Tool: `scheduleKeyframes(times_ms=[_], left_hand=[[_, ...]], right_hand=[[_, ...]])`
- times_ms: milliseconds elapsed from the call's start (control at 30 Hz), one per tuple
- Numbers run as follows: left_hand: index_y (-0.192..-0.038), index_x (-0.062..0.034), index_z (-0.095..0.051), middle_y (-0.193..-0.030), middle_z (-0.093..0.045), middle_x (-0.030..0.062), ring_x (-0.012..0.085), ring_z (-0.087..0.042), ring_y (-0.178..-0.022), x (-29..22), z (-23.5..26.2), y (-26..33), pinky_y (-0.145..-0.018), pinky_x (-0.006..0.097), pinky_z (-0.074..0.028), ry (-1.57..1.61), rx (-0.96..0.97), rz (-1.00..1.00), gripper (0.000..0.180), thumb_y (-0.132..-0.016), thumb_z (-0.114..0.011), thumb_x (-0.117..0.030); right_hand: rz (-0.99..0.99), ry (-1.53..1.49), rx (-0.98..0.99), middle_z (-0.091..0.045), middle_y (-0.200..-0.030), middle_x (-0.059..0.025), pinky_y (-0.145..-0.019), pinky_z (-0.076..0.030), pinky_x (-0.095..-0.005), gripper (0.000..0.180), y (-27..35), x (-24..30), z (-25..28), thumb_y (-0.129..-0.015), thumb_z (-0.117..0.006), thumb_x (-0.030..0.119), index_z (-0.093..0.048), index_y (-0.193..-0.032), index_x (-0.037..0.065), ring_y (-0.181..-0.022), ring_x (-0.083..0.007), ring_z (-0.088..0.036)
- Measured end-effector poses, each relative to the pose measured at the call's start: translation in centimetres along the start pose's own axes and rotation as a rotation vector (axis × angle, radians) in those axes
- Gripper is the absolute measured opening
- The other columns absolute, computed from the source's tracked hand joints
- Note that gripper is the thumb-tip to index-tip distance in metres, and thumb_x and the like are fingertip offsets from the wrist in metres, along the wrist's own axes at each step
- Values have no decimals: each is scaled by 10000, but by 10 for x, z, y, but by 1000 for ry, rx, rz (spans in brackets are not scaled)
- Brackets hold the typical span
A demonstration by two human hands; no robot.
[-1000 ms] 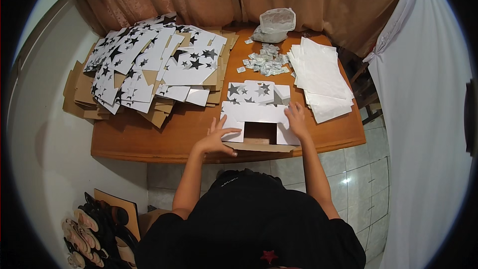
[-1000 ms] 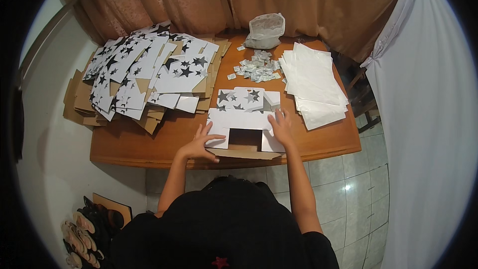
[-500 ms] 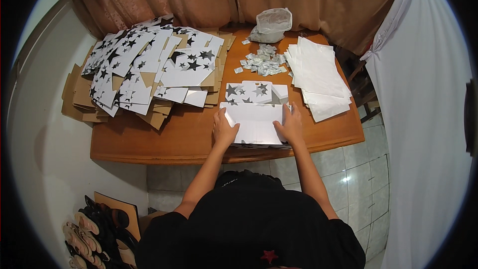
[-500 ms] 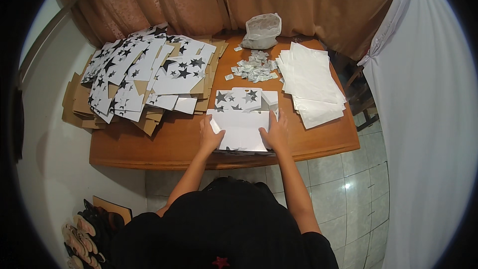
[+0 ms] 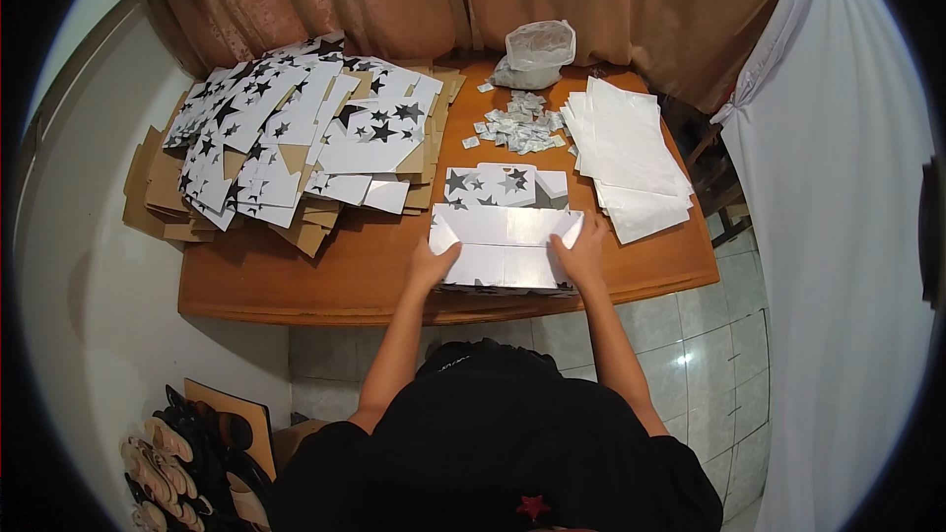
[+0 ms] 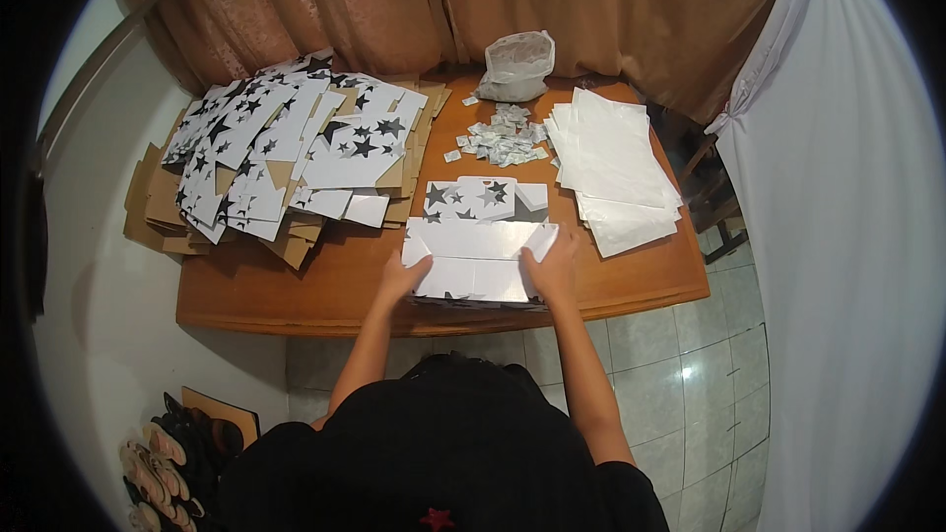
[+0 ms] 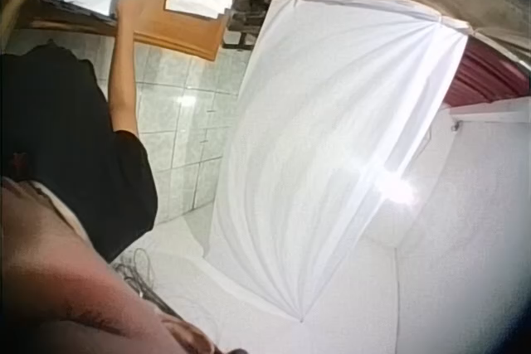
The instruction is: Folding cardboard shoe boxes and organizing them on a shelf.
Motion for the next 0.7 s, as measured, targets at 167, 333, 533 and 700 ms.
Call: scheduleKeyframes(times_ms=[167,333,533,700], left_hand=[[-1357,-15,-302,-1250,-480,163,269,-432,-1180,32,-25,13,-902,364,-400,523,500,239,768,-765,-646,-362],[-1375,-95,-314,-1425,-265,127,271,-232,-1319,13,-12,31,-979,381,-328,665,535,223,748,-738,-664,-275],[-1336,-58,-296,-1266,-373,140,265,-362,-1190,-89,44,42,-986,371,-317,894,11,-406,835,-650,-745,-210],[-1246,-86,-342,-1232,-347,178,307,-396,-1145,-156,84,99,-961,400,-353,539,-498,-834,848,-545,-814,-154]], right_hand=[[-156,-245,184,-496,-1150,-289,-882,-413,-428,609,5,-13,0,-746,-656,287,-434,-1193,-62,-1045,-423,-505],[-38,-96,-73,-548,-1086,-274,-847,-434,-412,547,5,5,30,-790,-612,267,-432,-1185,-66,-1000,-401,-542],[105,-379,-110,-495,-1122,-285,-860,-410,-435,541,-12,-3,20,-799,-599,235,-392,-1186,-82,-1012,-405,-508],[27,-342,274,-479,-1185,-258,-774,-474,-368,646,-9,-1,-3,-851,-559,403,-395,-1259,-70,-963,-322,-562]])
Point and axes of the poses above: each hand's wrist, its own y-axis away from the middle knuckle, its own z-axis out of the back of the hand, x = y × z, the point moved 7 cm from there along -y, towards the middle knuckle
